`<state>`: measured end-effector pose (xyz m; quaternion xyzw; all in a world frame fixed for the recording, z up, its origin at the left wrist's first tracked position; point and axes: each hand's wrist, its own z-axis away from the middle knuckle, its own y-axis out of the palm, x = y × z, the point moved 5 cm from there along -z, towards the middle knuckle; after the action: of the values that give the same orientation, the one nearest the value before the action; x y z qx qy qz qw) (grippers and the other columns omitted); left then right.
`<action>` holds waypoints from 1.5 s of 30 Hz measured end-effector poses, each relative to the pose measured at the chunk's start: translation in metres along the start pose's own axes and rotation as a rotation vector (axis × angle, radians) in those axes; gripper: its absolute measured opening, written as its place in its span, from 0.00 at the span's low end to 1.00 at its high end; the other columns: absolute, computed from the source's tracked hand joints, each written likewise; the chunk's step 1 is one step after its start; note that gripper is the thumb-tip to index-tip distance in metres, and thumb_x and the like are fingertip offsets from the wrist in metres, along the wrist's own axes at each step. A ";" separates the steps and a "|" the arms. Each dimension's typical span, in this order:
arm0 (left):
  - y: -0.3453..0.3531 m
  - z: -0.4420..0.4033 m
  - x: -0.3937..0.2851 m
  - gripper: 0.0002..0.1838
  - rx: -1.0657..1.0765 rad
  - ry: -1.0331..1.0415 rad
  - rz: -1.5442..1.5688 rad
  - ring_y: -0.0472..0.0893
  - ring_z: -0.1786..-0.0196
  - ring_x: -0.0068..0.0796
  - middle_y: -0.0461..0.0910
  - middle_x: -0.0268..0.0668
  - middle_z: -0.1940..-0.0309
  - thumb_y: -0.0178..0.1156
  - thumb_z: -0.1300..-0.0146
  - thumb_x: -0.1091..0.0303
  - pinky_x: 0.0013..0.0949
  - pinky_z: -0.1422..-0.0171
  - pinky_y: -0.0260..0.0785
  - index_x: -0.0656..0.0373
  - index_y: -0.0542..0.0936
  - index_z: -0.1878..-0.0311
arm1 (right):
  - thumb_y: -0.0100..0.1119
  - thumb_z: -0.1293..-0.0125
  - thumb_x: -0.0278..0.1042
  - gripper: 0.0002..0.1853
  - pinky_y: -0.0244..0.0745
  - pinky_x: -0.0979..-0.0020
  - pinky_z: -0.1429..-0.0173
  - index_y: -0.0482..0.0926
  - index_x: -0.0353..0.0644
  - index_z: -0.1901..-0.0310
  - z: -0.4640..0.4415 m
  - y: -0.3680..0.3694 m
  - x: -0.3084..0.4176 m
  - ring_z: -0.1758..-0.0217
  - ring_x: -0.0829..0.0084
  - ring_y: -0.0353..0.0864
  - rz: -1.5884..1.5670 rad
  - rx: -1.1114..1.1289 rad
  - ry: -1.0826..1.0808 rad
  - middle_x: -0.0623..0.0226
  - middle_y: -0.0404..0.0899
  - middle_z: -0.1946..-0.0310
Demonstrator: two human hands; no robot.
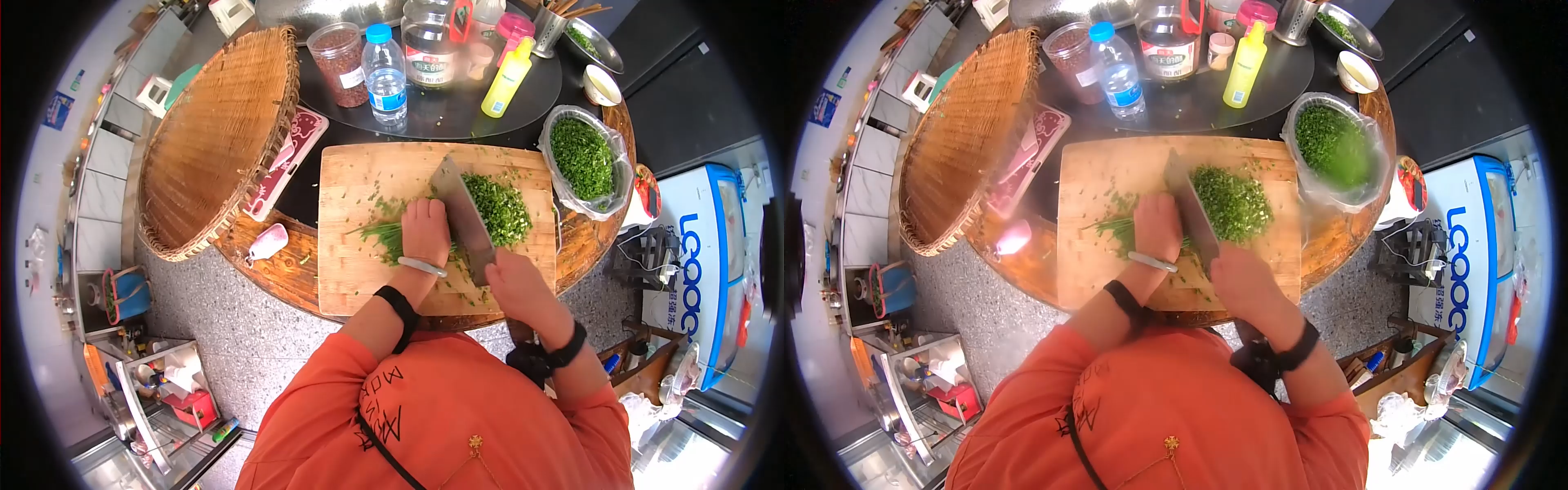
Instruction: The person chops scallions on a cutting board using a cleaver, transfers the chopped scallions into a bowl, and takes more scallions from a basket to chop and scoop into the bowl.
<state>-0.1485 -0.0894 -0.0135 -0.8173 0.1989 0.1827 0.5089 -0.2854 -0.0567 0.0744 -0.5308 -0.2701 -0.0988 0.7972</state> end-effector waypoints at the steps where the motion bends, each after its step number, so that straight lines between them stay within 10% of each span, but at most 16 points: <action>1: -0.003 0.000 -0.001 0.04 -0.023 0.006 0.034 0.68 0.63 0.46 0.68 0.43 0.70 0.51 0.48 0.74 0.44 0.60 0.59 0.59 0.68 0.68 | 0.44 0.39 0.35 0.11 0.68 0.49 0.61 0.69 0.34 0.67 -0.003 0.009 0.001 0.67 0.45 0.75 0.033 0.005 -0.013 0.45 0.75 0.75; 45: -0.014 0.004 0.011 0.07 -0.013 0.043 -0.066 0.69 0.61 0.41 0.69 0.39 0.68 0.55 0.49 0.72 0.41 0.58 0.60 0.55 0.69 0.67 | 0.44 0.38 0.36 0.11 0.68 0.49 0.63 0.68 0.35 0.66 -0.016 0.003 0.014 0.69 0.43 0.74 0.044 -0.061 -0.048 0.45 0.74 0.75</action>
<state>-0.1323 -0.0821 -0.0103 -0.8305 0.1814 0.1493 0.5050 -0.2670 -0.0680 0.0749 -0.5628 -0.2745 -0.0767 0.7759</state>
